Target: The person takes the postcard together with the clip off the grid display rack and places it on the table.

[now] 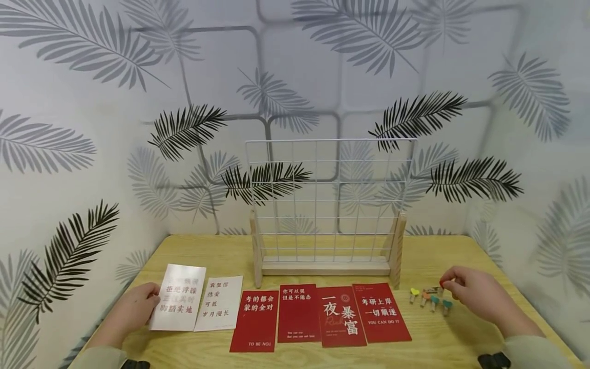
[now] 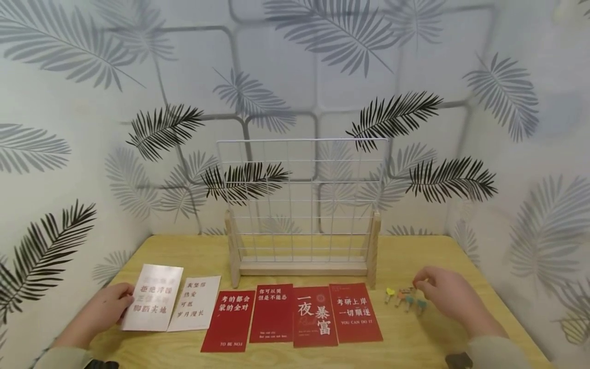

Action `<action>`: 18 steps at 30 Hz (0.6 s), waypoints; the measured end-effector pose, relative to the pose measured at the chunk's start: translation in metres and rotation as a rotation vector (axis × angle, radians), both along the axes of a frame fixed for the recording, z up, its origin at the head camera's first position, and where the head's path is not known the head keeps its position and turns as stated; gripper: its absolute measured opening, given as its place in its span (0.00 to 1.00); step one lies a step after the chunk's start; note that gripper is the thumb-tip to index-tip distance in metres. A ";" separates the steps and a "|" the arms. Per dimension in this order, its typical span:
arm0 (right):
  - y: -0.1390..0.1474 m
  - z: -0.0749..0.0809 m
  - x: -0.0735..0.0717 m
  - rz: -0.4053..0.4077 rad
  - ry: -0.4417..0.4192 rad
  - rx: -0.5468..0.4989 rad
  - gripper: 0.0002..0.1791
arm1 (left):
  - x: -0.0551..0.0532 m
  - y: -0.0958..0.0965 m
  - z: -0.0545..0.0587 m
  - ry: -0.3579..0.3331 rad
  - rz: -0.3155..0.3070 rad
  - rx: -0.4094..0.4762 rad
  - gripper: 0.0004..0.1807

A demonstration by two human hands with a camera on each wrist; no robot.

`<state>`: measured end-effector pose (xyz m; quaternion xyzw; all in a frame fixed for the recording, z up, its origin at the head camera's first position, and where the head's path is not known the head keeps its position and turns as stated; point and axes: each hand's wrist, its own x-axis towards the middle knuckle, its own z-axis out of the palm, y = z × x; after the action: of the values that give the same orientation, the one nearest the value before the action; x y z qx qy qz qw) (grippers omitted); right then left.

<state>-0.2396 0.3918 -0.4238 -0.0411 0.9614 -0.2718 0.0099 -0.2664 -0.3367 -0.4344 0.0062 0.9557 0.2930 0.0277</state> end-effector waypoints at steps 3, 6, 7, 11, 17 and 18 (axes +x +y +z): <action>0.005 -0.002 -0.001 0.000 -0.017 -0.001 0.11 | -0.003 0.000 -0.002 -0.011 -0.008 -0.024 0.08; 0.011 -0.004 -0.001 0.004 -0.026 -0.004 0.11 | -0.005 -0.001 -0.006 -0.044 -0.013 -0.050 0.07; 0.013 -0.004 -0.002 0.003 -0.031 -0.006 0.11 | -0.006 -0.002 -0.007 -0.063 -0.008 -0.051 0.07; 0.021 -0.010 0.000 0.009 -0.057 -0.016 0.08 | -0.008 -0.005 -0.012 -0.123 -0.012 -0.049 0.08; 0.032 -0.021 0.001 0.034 -0.079 -0.029 0.06 | -0.008 -0.008 -0.014 -0.150 -0.021 -0.085 0.10; 0.033 -0.022 0.001 0.038 -0.085 -0.037 0.06 | -0.008 -0.008 -0.015 -0.157 -0.019 -0.084 0.11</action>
<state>-0.2382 0.4247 -0.4458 -0.0480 0.9540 -0.2906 0.0554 -0.2743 -0.3449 -0.4489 -0.0087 0.9619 0.2521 0.1053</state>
